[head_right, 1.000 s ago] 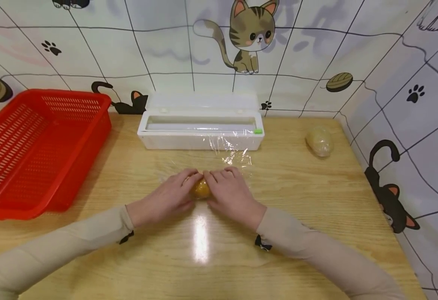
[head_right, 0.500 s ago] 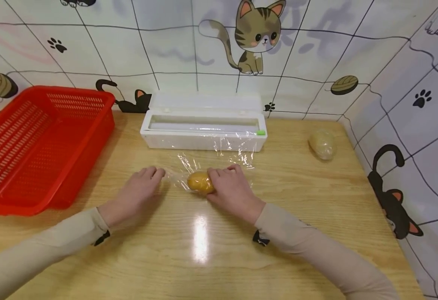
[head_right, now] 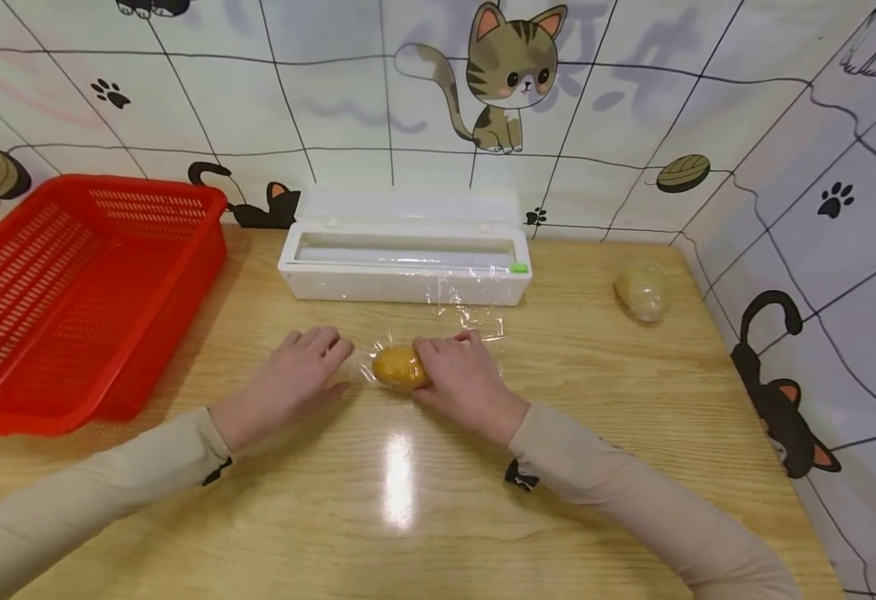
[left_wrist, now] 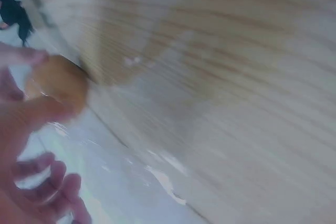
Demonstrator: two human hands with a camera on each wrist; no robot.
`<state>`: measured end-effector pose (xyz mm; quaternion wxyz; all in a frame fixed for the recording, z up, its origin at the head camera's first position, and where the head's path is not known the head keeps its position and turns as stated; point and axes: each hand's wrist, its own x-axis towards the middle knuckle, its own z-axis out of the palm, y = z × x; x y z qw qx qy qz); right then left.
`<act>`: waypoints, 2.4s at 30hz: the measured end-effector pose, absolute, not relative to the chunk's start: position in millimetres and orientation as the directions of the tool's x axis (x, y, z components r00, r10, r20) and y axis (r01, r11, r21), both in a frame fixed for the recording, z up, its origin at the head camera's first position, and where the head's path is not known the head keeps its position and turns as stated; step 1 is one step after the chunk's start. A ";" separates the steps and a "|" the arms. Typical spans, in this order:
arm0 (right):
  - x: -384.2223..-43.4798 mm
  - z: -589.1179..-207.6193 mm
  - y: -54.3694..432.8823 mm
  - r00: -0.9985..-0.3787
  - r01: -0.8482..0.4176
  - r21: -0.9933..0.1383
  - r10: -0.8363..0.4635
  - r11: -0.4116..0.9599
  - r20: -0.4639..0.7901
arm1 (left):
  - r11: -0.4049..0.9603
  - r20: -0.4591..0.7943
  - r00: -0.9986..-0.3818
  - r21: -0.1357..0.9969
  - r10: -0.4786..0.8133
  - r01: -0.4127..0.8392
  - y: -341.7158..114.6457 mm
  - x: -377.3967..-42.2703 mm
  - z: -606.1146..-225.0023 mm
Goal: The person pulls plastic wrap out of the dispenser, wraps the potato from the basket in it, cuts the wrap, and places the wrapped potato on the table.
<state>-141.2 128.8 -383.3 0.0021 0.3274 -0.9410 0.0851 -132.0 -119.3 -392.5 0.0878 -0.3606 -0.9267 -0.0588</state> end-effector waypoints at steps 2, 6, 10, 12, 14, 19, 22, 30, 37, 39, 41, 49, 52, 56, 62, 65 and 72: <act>-142.1 -382.9 128.3 -0.782 -0.622 -0.156 -0.620 0.767 0.065 | 0.682 0.224 -0.673 0.044 0.705 0.730 -108.3 -130.0 -391.6; -146.0 -379.7 125.1 -0.771 -0.635 -0.142 -0.634 0.759 0.058 | 0.643 0.225 -0.634 0.039 0.740 0.765 -91.4 -128.3 -392.2; -152.8 -376.5 121.3 -0.762 -0.642 -0.147 -0.647 0.753 0.014 | 0.676 0.205 -0.670 0.048 0.714 0.735 -84.3 -131.4 -394.7; -156.8 -375.8 120.5 -0.757 -0.641 -0.165 -0.653 0.750 -0.023 | 0.693 0.189 -0.695 0.088 0.693 0.715 -82.3 -135.1 -396.0; -160.8 -375.1 120.3 -0.748 -0.641 -0.195 -0.661 0.743 -0.058 | 0.707 0.161 -0.723 0.149 0.672 0.691 -81.3 -139.8 -397.1; -169.5 -372.3 121.1 -0.712 -0.639 -0.283 -0.689 0.716 -0.134 | 0.729 0.074 -0.759 0.232 0.647 0.644 -81.5 -152.9 -396.6; -174.2 -370.8 121.7 -0.698 -0.613 -0.354 -0.694 0.706 -0.176 | 0.727 0.032 -0.755 0.244 0.655 0.641 -81.8 -159.2 -394.2; -171.4 -363.1 125.8 -0.704 -0.615 -0.333 -0.688 0.714 -0.177 | 0.704 -0.037 -0.725 0.277 0.688 0.654 -80.9 -167.0 -386.5; -157.9 -371.1 120.1 -0.745 -0.652 -0.117 -0.662 0.749 -0.086 | 0.720 -0.078 -0.736 0.299 0.672 0.626 -81.8 -167.8 -386.0; -155.8 -376.8 118.6 -0.754 -0.644 -0.108 -0.653 0.757 -0.077 | 0.730 -0.093 -0.744 0.304 0.662 0.612 -82.8 -168.0 -387.0; -155.7 -382.5 117.7 -0.767 -0.631 -0.115 -0.639 0.767 -0.056 | 0.740 -0.110 -0.752 0.316 0.650 0.594 -84.3 -167.8 -388.1; -165.6 -388.4 112.5 -0.782 -0.597 -0.259 -0.623 0.760 -0.024 | 0.686 -0.030 -0.735 0.387 0.677 0.616 -95.5 -166.0 -394.9; -169.8 -386.1 111.9 -0.771 -0.587 -0.315 -0.634 0.745 -0.061 | 0.652 0.001 -0.716 0.412 0.699 0.637 -101.6 -166.1 -398.2; -175.8 -384.1 112.4 -0.765 -0.553 -0.366 -0.630 0.748 -0.133 | 0.636 0.019 -0.707 0.421 0.707 0.647 -108.0 -164.9 -400.7; -179.5 -384.5 112.8 -0.765 -0.528 -0.380 -0.619 0.760 -0.175 | 0.633 0.108 -0.720 0.399 0.685 0.663 -115.6 -162.9 -405.3; -180.0 -384.2 112.5 -0.768 -0.526 -0.370 -0.615 0.765 -0.178 | 0.633 0.116 -0.719 0.395 0.685 0.666 -121.9 -162.5 -404.6; -181.9 -383.7 112.3 -0.776 -0.517 -0.345 -0.599 0.783 -0.198 | 0.667 0.096 -0.742 0.375 0.663 0.644 -140.9 -161.1 -403.2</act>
